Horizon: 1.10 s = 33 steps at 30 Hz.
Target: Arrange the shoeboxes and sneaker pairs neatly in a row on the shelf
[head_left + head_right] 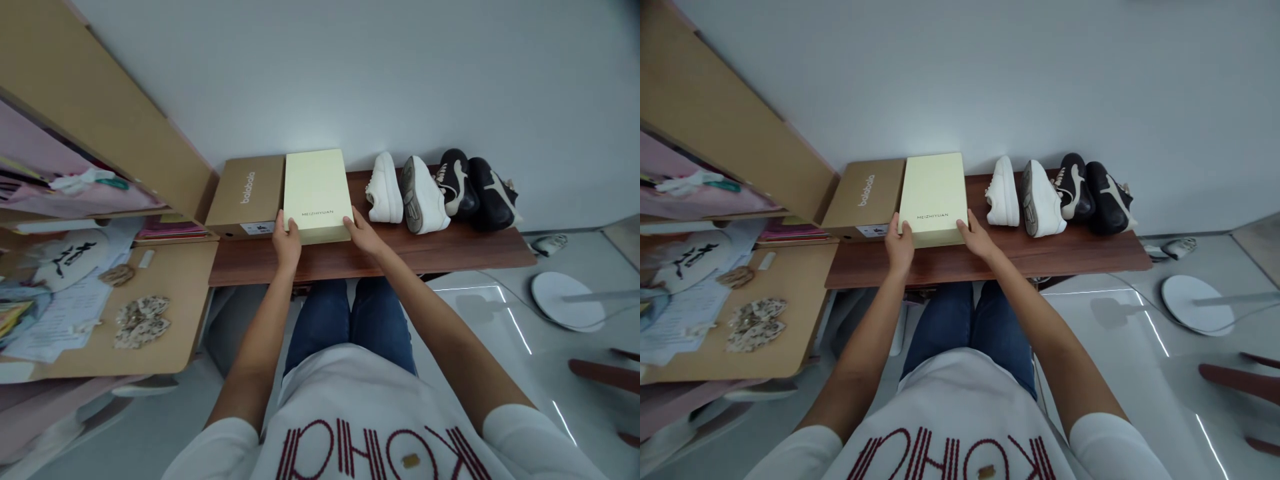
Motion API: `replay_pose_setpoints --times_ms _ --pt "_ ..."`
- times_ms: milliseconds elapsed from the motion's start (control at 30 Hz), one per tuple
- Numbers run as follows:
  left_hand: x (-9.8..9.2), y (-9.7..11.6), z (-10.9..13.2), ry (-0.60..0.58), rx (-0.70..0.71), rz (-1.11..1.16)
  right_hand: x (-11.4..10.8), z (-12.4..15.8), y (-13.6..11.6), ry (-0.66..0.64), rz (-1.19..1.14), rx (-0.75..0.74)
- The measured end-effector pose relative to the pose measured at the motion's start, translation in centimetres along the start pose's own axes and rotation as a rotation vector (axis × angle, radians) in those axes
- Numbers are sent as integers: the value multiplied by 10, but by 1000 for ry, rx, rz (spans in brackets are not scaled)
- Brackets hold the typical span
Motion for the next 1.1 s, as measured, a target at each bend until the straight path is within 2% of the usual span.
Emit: replay_pose_setpoints --times_ms 167,300,400,533,700,833,900,967,1100 --pt "0 18 6 -1 217 -210 -12 14 -6 29 -43 65" --pt "12 40 19 -16 328 -265 -52 28 -9 87 -49 38" --pt "40 58 36 -123 359 -213 -99 36 -7 192 -36 14" --pt "92 71 63 -327 309 -80 -161 43 -2 336 37 11" --pt "154 56 76 -521 161 11 -216 60 14 417 123 33" --pt "184 29 70 -525 22 -76 -242 72 39 485 216 94" --pt "193 14 66 -489 -88 -99 -247 77 53 515 269 164" --pt "200 3 64 -466 -166 -81 -245 79 65 478 275 214" --pt "212 -7 61 -477 -201 -46 -232 75 79 393 262 201"
Point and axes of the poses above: each hand's wrist, its own z-axis away from the middle knuckle, its own x-axis out of the palm, y = z × x, the point moved 3 cm from there along -z, towards the middle knuckle, and after that the axes turned 7 degrees about -x, right-handed, at the moved point
